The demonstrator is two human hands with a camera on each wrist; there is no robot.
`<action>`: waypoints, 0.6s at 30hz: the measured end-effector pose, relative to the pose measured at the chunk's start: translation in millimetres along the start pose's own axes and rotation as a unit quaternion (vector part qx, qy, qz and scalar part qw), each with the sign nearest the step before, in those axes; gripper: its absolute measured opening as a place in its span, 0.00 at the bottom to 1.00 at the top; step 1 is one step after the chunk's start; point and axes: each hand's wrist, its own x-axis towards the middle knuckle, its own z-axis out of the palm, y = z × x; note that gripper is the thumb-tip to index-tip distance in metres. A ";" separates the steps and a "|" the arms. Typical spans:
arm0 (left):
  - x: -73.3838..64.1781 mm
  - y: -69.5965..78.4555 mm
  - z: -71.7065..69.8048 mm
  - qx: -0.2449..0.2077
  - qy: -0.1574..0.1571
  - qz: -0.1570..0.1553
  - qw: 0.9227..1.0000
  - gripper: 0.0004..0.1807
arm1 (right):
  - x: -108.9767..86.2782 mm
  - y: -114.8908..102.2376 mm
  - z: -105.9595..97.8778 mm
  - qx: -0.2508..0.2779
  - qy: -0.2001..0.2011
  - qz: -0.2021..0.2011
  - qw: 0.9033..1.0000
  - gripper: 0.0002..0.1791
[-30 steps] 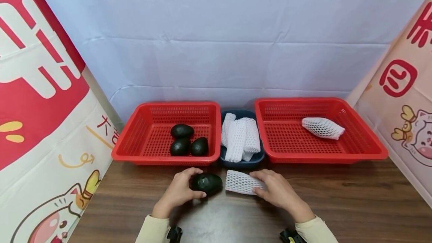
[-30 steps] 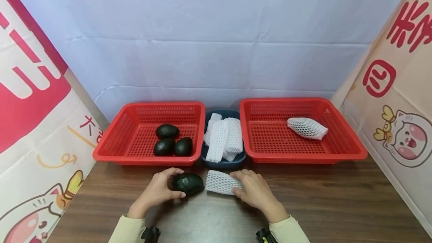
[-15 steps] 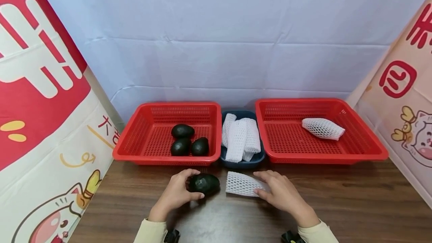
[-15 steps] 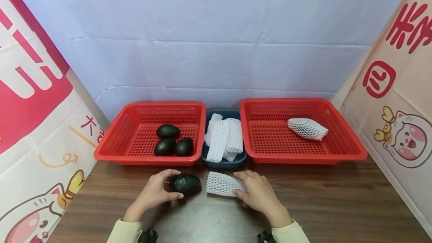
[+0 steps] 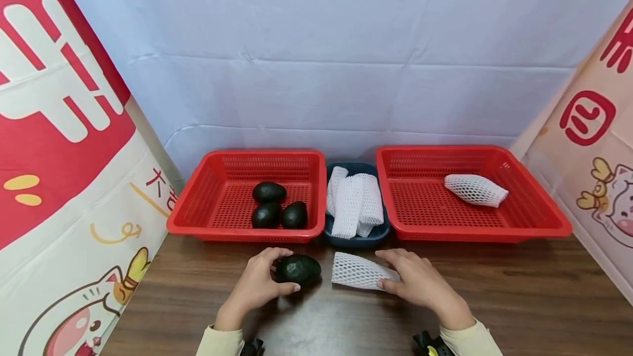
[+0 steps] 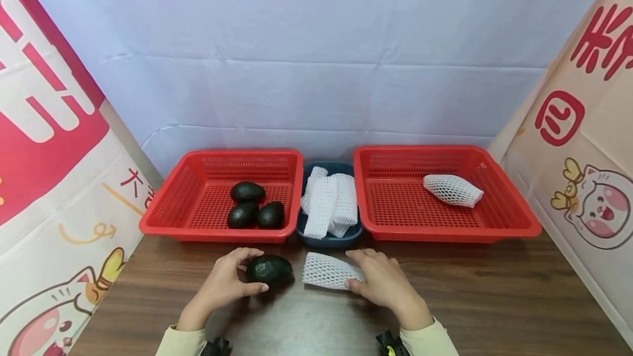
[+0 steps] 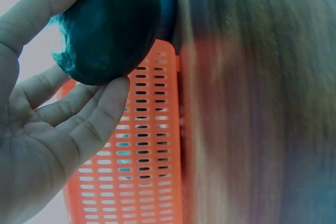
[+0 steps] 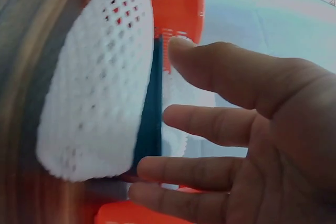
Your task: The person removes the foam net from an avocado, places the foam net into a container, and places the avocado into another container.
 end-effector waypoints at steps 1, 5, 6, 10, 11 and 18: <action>0.1 1.2 -0.3 0.001 0.003 0.003 1.000 0.30 | 0.5 -1.3 -1.1 0.000 -0.002 0.001 1.000 0.29; -1.0 6.8 -2.6 -0.004 0.026 0.007 1.000 0.30 | 3.9 -6.5 -5.1 -0.001 -0.011 0.005 1.000 0.30; -1.5 8.4 -3.3 -0.006 0.032 0.007 0.999 0.30 | 4.5 -7.7 -6.1 -0.001 -0.014 0.006 1.000 0.30; -2.4 14.0 -5.3 -0.018 0.042 0.010 0.999 0.30 | 5.5 -10.9 -12.4 -0.002 -0.021 0.001 1.000 0.30; -2.6 15.4 -5.9 -0.018 0.043 0.010 0.999 0.30 | 5.7 -11.6 -14.3 0.000 -0.022 -0.003 1.000 0.30; -3.6 24.7 -15.6 -0.025 0.050 -0.009 0.998 0.31 | 8.9 -14.5 -26.8 -0.008 -0.013 -0.024 1.000 0.30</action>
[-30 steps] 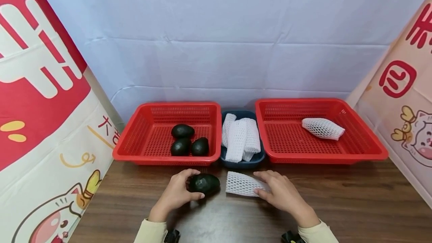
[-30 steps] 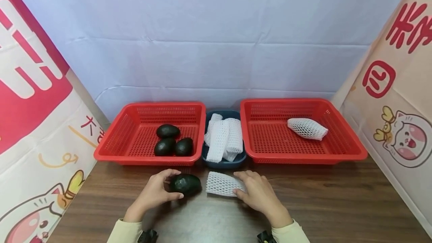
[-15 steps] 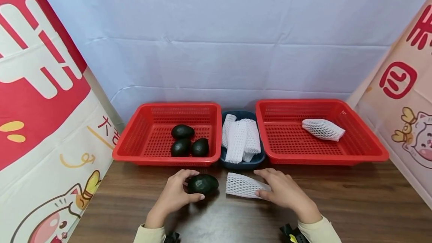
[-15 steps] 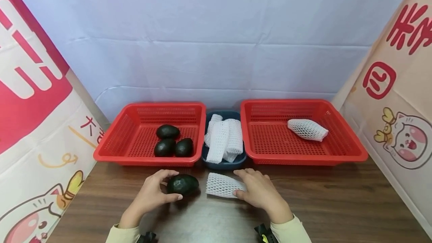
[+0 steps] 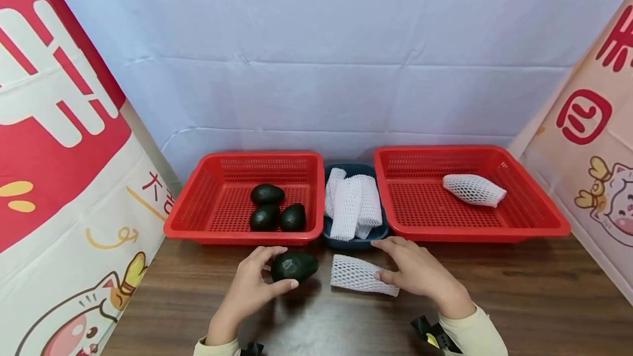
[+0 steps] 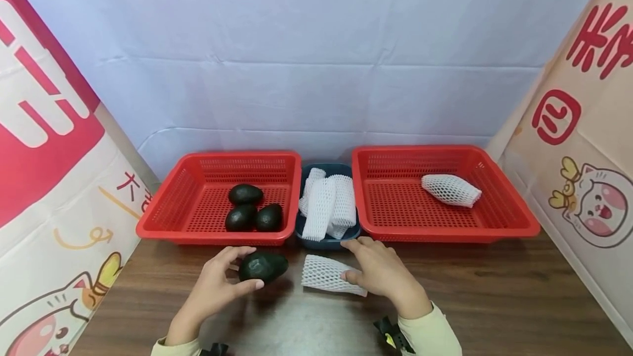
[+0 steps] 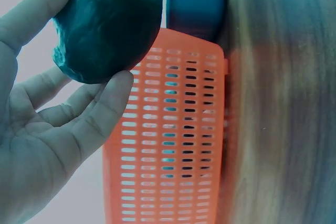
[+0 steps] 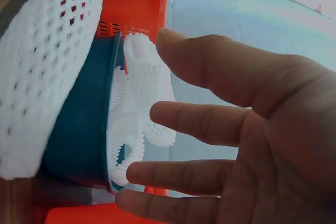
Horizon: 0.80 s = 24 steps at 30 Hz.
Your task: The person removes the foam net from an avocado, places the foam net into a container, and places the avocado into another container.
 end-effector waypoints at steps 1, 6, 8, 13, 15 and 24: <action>0.1 1.1 -1.8 0.000 0.001 0.000 1.000 0.31 | 1.0 -0.6 -1.4 -0.005 0.001 -0.003 1.000 0.30; 1.3 5.4 -9.6 -0.006 0.015 0.009 1.000 0.32 | 7.4 -4.4 -3.9 -0.013 0.000 -0.016 1.000 0.31; 1.6 5.9 -10.9 -0.008 0.024 0.014 1.000 0.32 | 9.3 -5.9 -3.8 -0.009 -0.002 -0.021 1.000 0.31; 1.8 4.5 -11.0 -0.007 0.046 0.047 0.998 0.32 | 14.7 -10.4 -4.9 -0.007 -0.004 -0.028 1.000 0.31; 2.1 4.0 -10.2 -0.009 0.059 0.066 0.996 0.32 | 16.5 -12.4 -5.6 -0.005 -0.005 -0.028 1.000 0.31; 9.6 4.6 -7.6 0.015 0.136 0.095 0.986 0.33 | 24.2 -17.0 -5.4 -0.001 0.004 -0.050 0.999 0.31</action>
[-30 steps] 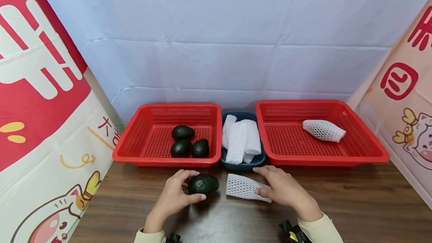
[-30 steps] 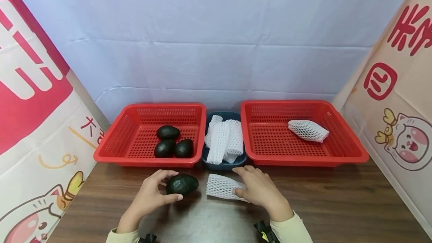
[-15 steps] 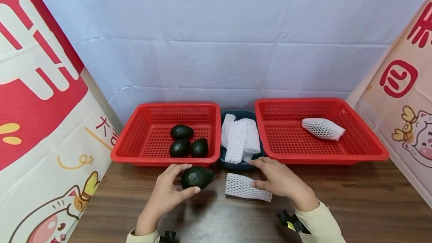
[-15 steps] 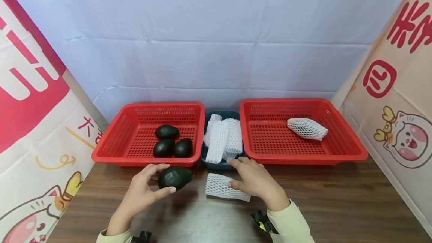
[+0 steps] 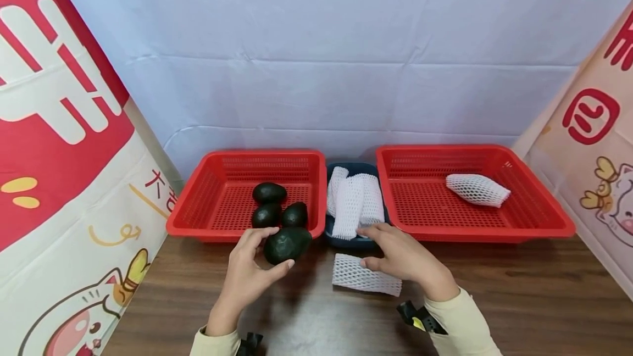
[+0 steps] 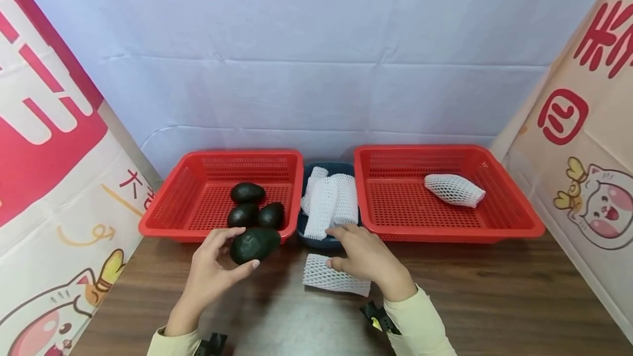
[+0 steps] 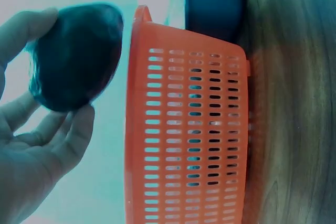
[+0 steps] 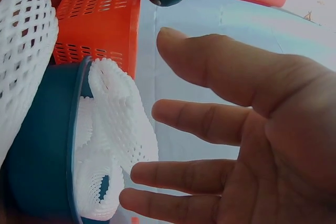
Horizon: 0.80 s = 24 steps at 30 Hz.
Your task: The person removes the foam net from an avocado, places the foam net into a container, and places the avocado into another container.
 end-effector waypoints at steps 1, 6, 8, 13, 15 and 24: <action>1.1 -0.2 1.4 0.004 0.009 0.000 1.000 0.33 | 0.5 0.0 -0.2 0.001 0.001 0.001 1.000 0.31; 5.9 -1.1 6.5 0.020 0.033 -0.013 0.999 0.33 | 4.1 -2.0 -0.6 0.002 0.003 0.007 1.000 0.30; 7.1 -1.9 8.0 0.019 0.039 -0.021 0.999 0.33 | 6.3 -2.6 -0.1 -0.001 0.003 0.007 1.000 0.30; 12.0 -5.3 13.2 0.010 0.053 -0.029 0.998 0.32 | 12.9 -2.8 0.2 -0.008 0.004 0.011 1.000 0.30; 15.1 -6.6 15.5 0.008 0.058 -0.025 0.998 0.32 | 15.3 -3.1 -1.0 -0.011 0.005 0.014 1.000 0.30; 32.5 -7.1 24.2 0.011 0.061 -0.029 0.998 0.32 | 28.8 -8.9 -5.7 -0.040 0.004 0.000 0.999 0.30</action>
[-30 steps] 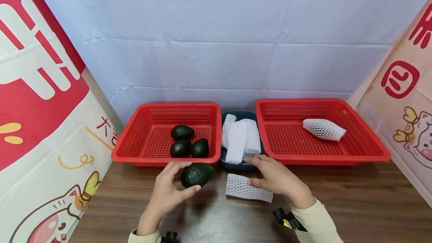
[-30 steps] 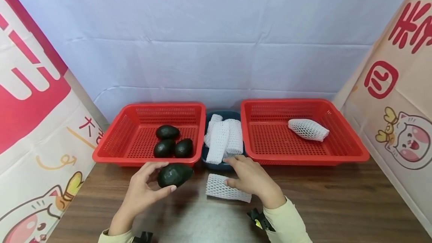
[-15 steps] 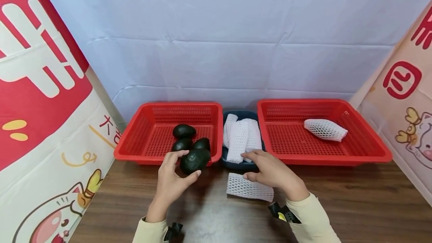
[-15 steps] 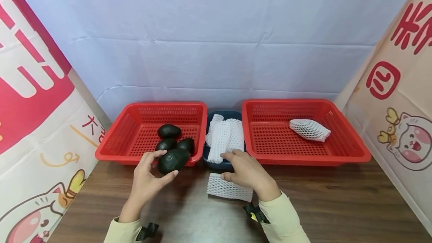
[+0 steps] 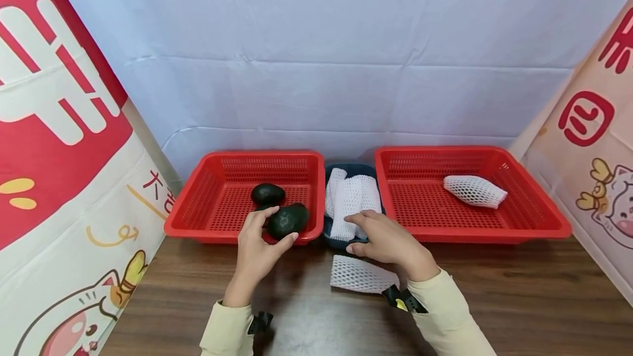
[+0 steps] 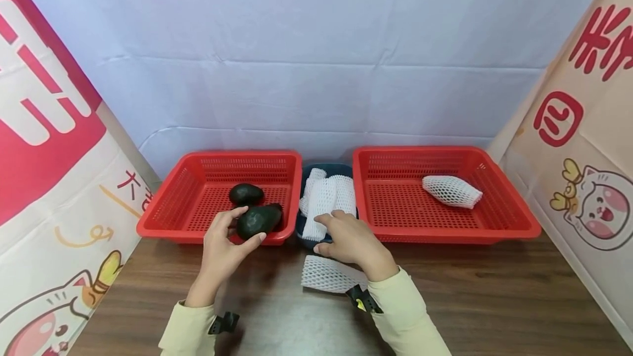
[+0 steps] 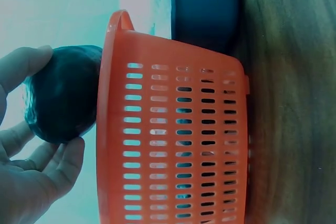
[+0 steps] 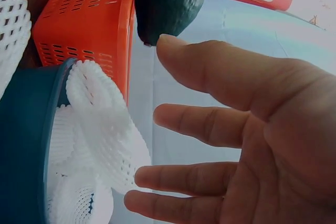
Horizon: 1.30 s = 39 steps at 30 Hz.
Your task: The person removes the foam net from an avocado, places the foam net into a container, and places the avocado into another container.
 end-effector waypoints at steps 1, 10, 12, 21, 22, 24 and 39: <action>1.1 -0.1 0.7 0.001 -0.002 -0.001 1.000 0.32 | 1.6 -0.8 -0.3 -0.001 -0.001 0.001 1.000 0.30; 11.9 -5.7 4.8 0.020 -0.017 -0.005 1.000 0.31 | 14.3 0.1 -0.5 -0.001 -0.001 0.005 1.000 0.30; 14.9 -6.8 5.3 0.025 -0.020 -0.009 0.999 0.31 | 16.6 -0.7 -0.8 -0.002 -0.001 0.007 1.000 0.30; 28.3 -7.4 10.8 0.034 -0.048 -0.031 0.998 0.32 | 21.3 -7.2 -5.7 -0.035 0.018 0.010 0.999 0.31; 29.0 -7.5 11.0 0.037 -0.050 -0.037 0.997 0.31 | 21.3 -7.6 -6.1 -0.036 0.018 0.010 0.999 0.31; 29.5 -7.7 10.8 0.039 -0.053 -0.046 0.997 0.30 | 21.2 -7.7 -6.6 -0.037 0.017 0.010 0.999 0.31; 28.4 -10.0 4.5 0.047 -0.052 -0.017 0.997 0.25 | 20.3 -6.6 -9.8 -0.027 0.006 0.016 1.000 0.31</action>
